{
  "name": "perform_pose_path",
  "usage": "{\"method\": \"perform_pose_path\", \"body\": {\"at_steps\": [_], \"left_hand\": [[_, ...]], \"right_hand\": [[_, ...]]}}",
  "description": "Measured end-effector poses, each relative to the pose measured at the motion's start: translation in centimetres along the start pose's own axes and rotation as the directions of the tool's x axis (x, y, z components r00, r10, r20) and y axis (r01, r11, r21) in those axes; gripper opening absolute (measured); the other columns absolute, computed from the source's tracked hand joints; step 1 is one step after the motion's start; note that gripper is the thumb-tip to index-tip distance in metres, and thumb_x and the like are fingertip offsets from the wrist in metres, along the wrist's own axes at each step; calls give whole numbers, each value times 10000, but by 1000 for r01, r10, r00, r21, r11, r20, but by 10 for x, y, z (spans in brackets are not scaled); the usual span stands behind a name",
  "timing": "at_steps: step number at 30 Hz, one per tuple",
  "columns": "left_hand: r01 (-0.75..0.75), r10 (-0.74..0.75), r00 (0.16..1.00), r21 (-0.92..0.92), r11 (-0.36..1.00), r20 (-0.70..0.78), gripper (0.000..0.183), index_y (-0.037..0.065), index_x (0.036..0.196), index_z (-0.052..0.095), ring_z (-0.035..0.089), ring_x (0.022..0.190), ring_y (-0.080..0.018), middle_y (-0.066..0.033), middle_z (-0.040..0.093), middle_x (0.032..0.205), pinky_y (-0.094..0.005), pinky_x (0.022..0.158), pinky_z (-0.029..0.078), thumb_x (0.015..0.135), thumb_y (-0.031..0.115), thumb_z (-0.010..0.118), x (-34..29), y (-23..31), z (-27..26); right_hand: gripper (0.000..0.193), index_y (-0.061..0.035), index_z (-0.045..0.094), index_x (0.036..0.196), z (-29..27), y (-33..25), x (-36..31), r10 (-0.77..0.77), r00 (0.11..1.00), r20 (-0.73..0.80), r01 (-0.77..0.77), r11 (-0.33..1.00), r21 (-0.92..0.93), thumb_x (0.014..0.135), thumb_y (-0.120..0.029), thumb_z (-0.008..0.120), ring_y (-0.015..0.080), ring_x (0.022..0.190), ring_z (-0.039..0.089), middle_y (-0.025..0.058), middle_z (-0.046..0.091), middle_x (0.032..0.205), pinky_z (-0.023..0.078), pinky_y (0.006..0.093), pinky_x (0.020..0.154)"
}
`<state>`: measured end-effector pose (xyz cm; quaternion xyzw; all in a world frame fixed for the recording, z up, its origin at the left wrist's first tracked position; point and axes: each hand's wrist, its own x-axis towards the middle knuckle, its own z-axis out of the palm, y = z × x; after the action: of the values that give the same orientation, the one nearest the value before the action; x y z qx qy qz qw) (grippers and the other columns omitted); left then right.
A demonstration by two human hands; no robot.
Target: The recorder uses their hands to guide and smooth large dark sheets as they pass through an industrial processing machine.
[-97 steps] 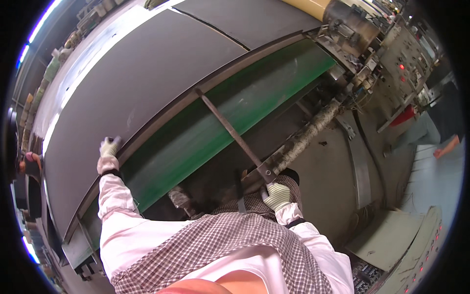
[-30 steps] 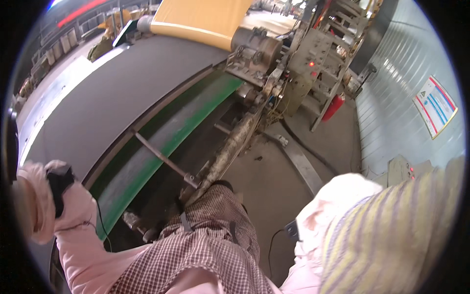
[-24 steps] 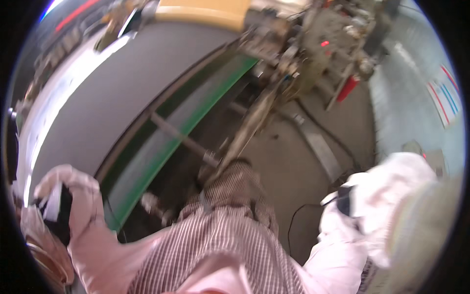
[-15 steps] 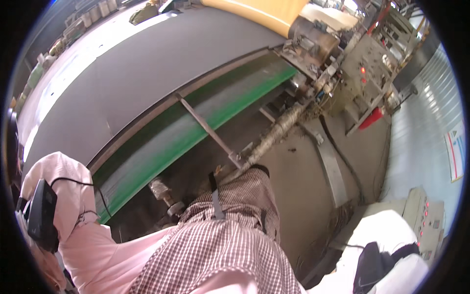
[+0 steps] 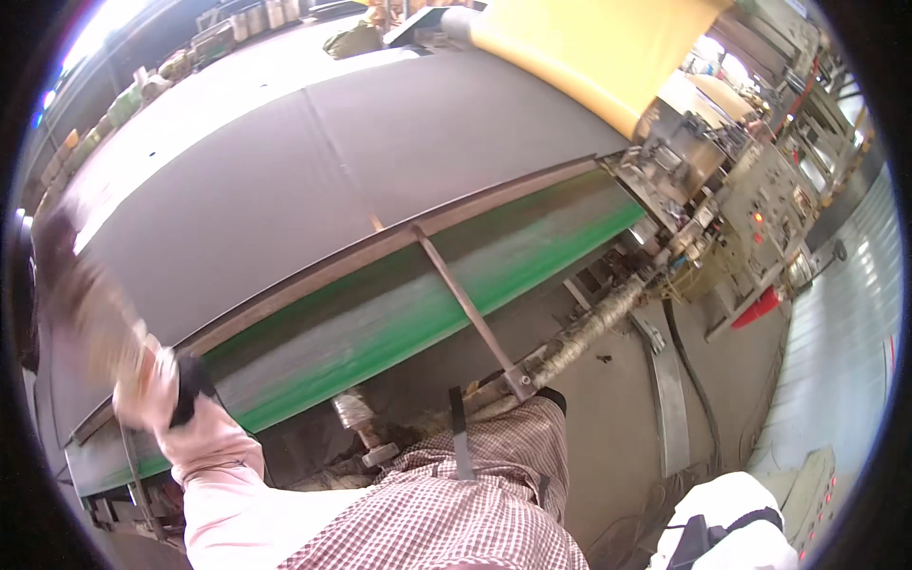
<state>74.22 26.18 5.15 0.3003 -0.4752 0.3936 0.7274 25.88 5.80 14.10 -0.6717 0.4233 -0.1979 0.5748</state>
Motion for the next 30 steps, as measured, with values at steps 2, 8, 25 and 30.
{"method": "perform_pose_path", "body": {"at_steps": [2,8,25,30], "left_hand": [[672,-691,717,-172,721,-95,436,57,1324,495,492,1210,-160,-58,536,1326,-338,996,417,919,214,529,-45,-107,-57],[-78,-902,138,904,-421,-409,701,181,1313,521,412,1287,-346,-139,470,1359,-439,1058,395,716,452,771,-157,-188,-203],[-154,-792,179,779,-608,-583,661,111,1193,570,495,1183,-361,-170,542,1228,-463,985,438,706,516,758,-199,-220,-148],[-211,-832,166,805,-554,-529,598,95,1119,584,528,1107,-358,-153,573,1153,-459,936,457,714,498,760,-199,-198,-93]], "right_hand": [[167,42,578,858,9,8,21,-120,993,-18,120,992,-25,875,-122,550,302,695,566,167,588,819,466,396,633],[202,29,616,952,43,9,103,-911,316,-264,859,393,-328,829,-130,605,254,842,599,138,628,929,475,379,781],[724,-176,491,1366,100,68,697,-286,849,444,514,254,-819,746,-449,748,327,1325,384,124,432,1434,322,456,1088],[907,-218,346,1472,79,90,781,20,948,319,303,252,-919,724,-534,751,353,1417,240,125,267,1547,242,474,1140]]}}
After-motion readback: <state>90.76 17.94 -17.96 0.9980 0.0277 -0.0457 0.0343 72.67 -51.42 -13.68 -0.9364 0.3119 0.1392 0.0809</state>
